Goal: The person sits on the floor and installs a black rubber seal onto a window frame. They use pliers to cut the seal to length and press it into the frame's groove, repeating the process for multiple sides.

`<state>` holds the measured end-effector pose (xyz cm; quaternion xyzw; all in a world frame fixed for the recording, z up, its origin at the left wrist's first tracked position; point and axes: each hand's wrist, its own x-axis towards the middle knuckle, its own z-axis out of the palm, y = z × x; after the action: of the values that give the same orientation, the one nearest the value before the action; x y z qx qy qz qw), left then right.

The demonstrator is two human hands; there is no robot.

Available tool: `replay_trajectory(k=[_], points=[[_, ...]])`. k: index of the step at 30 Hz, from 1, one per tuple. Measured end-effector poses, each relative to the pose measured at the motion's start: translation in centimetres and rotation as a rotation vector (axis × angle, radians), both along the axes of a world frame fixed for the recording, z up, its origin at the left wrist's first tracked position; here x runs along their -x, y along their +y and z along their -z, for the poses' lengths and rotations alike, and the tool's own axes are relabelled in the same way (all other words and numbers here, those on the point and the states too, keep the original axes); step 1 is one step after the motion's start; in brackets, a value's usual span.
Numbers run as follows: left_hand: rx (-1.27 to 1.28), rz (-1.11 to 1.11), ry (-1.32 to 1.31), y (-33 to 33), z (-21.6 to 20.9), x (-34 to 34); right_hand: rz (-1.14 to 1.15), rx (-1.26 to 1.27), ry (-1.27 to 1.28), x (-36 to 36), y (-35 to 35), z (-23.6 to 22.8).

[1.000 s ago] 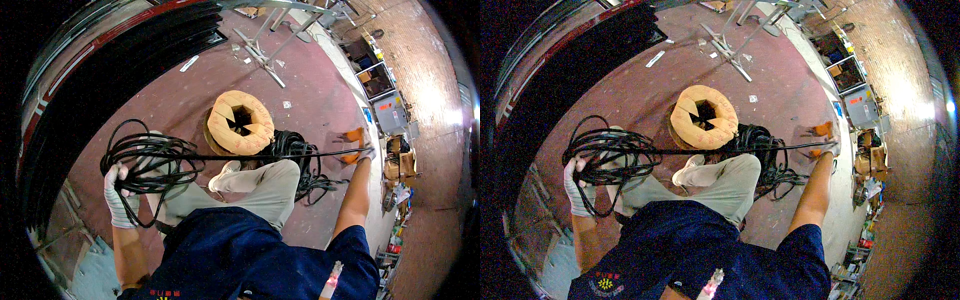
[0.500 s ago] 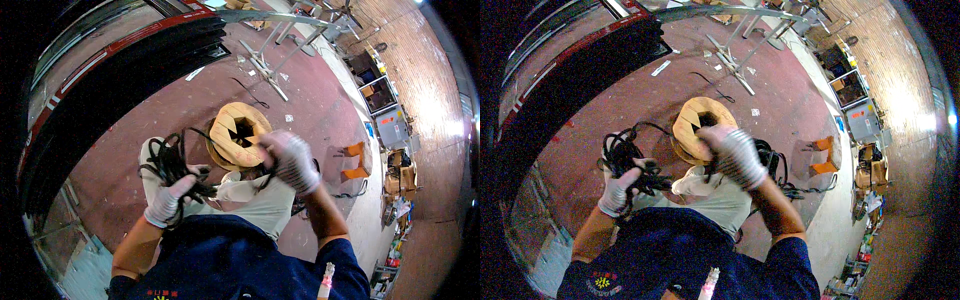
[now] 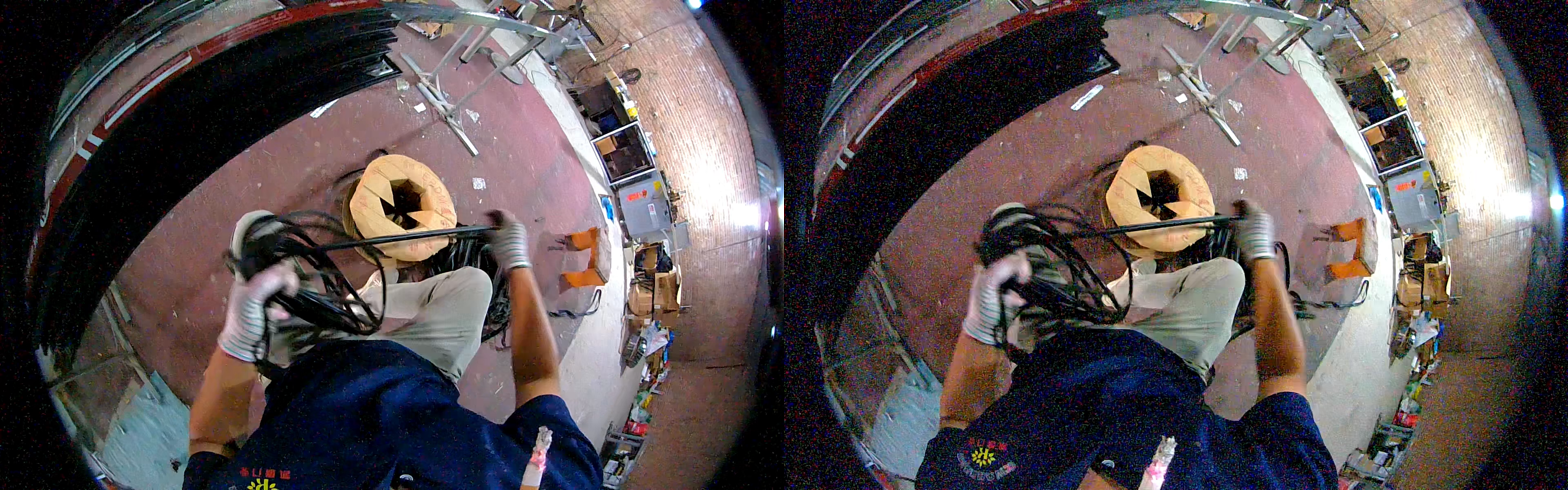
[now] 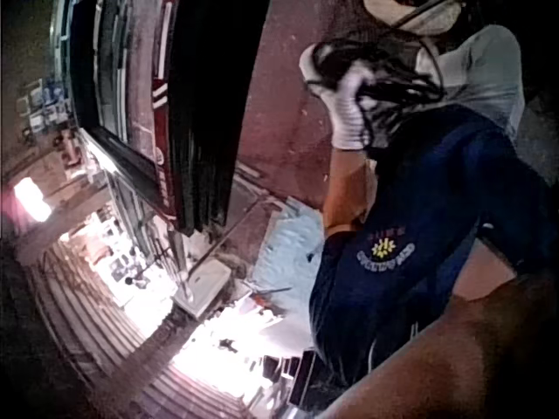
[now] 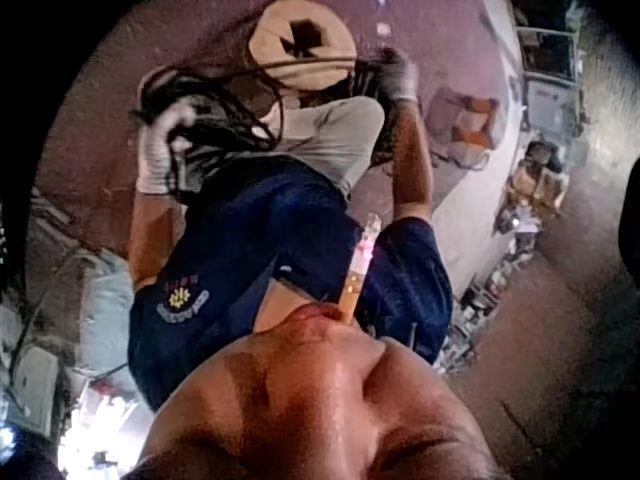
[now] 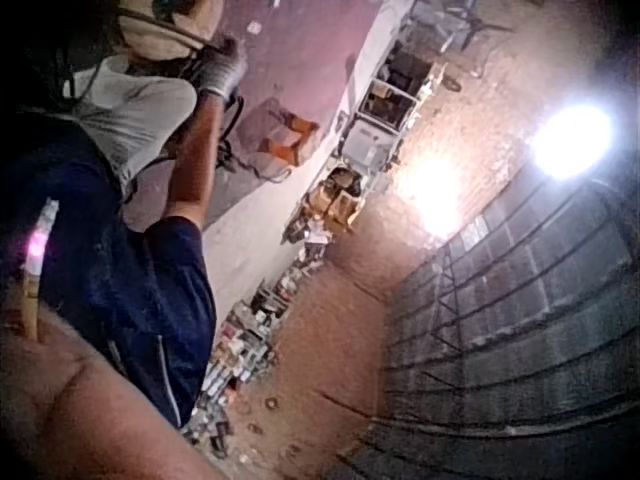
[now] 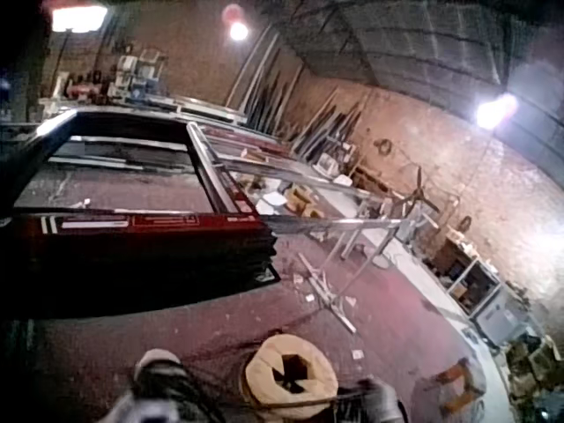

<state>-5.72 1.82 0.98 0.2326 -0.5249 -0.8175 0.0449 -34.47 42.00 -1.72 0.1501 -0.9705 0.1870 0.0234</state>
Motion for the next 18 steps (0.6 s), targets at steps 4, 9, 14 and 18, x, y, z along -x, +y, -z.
replay_trajectory(k=[4,9,14,18], points=[[-0.371,-0.283,-0.020,-1.8,-0.5,-1.6,0.458,0.192,-0.116,4.6,24.3,3.5],[-0.519,-0.493,0.235,-6.6,5.5,-2.3,0.785,-0.750,0.150,6.1,44.6,-4.6],[-0.586,-0.353,0.301,-4.9,3.3,-0.8,0.760,1.265,0.549,5.1,40.6,-10.3],[-0.543,-0.217,0.183,-1.4,-0.1,0.7,0.454,0.734,0.567,3.9,19.1,-16.0]])
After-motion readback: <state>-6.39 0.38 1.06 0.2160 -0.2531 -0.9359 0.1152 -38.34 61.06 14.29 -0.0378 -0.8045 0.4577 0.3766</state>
